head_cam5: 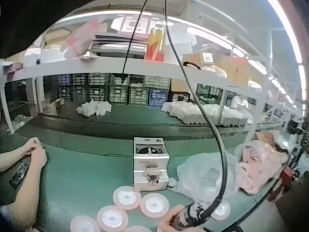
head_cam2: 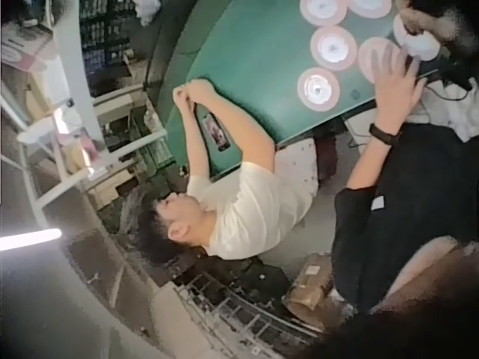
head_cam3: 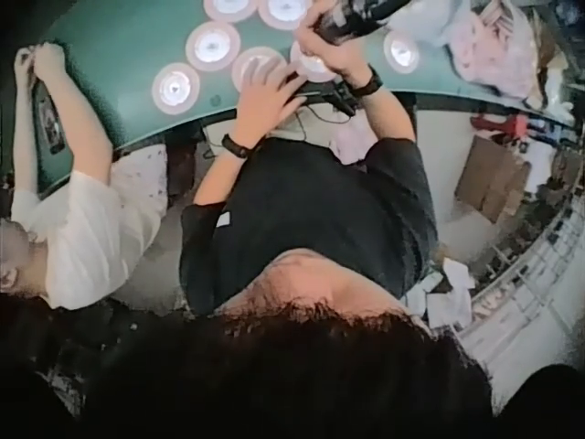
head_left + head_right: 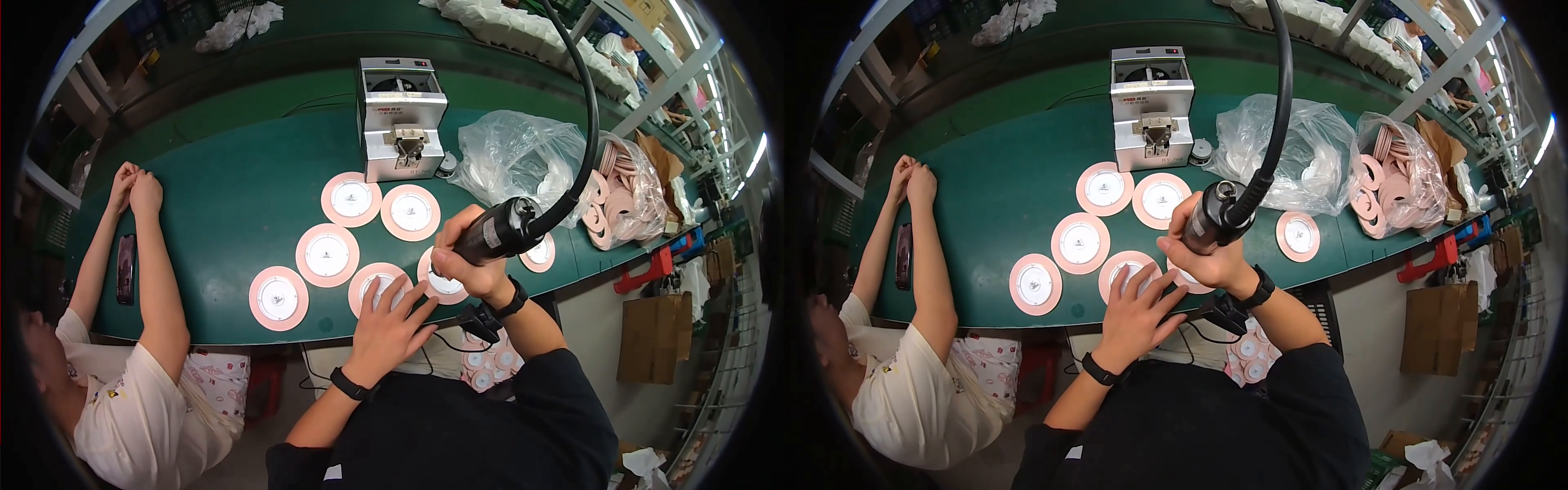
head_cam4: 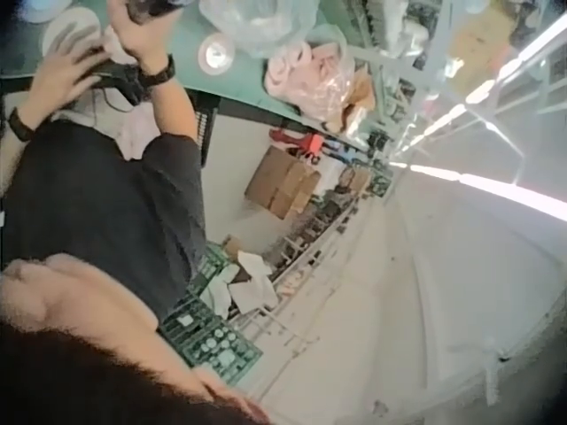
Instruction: The person arranges pink rings on the table, fits white discs into the center of each ring, and uses a power screwdriver to fasten them with screws from a dispenser.
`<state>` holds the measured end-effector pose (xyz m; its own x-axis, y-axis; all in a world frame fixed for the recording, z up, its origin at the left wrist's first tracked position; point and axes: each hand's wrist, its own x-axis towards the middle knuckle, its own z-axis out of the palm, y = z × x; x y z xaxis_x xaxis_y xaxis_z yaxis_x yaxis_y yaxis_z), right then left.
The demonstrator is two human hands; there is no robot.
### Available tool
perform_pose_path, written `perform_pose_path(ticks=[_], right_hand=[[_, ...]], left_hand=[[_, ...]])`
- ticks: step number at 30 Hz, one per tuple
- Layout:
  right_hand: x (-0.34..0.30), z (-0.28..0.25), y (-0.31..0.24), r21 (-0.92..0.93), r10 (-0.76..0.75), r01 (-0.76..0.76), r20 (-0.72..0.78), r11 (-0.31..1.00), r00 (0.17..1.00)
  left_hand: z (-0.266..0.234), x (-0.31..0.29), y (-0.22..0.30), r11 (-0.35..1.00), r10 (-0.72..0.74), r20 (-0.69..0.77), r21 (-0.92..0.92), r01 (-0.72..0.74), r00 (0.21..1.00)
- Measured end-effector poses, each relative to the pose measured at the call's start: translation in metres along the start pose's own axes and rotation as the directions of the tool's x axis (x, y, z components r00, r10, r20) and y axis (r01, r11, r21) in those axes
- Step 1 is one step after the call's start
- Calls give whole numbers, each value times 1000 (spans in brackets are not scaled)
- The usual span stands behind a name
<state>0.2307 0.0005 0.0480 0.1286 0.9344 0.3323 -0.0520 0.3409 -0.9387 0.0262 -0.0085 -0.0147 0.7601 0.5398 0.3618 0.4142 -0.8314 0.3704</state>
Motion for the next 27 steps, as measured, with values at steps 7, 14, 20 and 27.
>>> perform_pose_path(ticks=[7, 14, 20, 27], right_hand=[[15, 0, -6, 28, -5, 2, 113, 1000, 994], [111, 7, -42, 109, -261, 267, -61, 958, 963], [187, 11, -26, 33, -306, 310, -91, 950, 948], [149, 8, -34, 105, -151, 160, -93, 981, 984]], left_hand=[[2, 0, -2, 1000, -3, 0, 2, 3, 1000], [-3, 2, 1, 1000, 8, 19, -7, -8, 1000], [2, -2, 1, 1000, -11, 11, -11, 11, 1000], [0, 0, 1, 1000, 3, 15, -10, -3, 1000]])
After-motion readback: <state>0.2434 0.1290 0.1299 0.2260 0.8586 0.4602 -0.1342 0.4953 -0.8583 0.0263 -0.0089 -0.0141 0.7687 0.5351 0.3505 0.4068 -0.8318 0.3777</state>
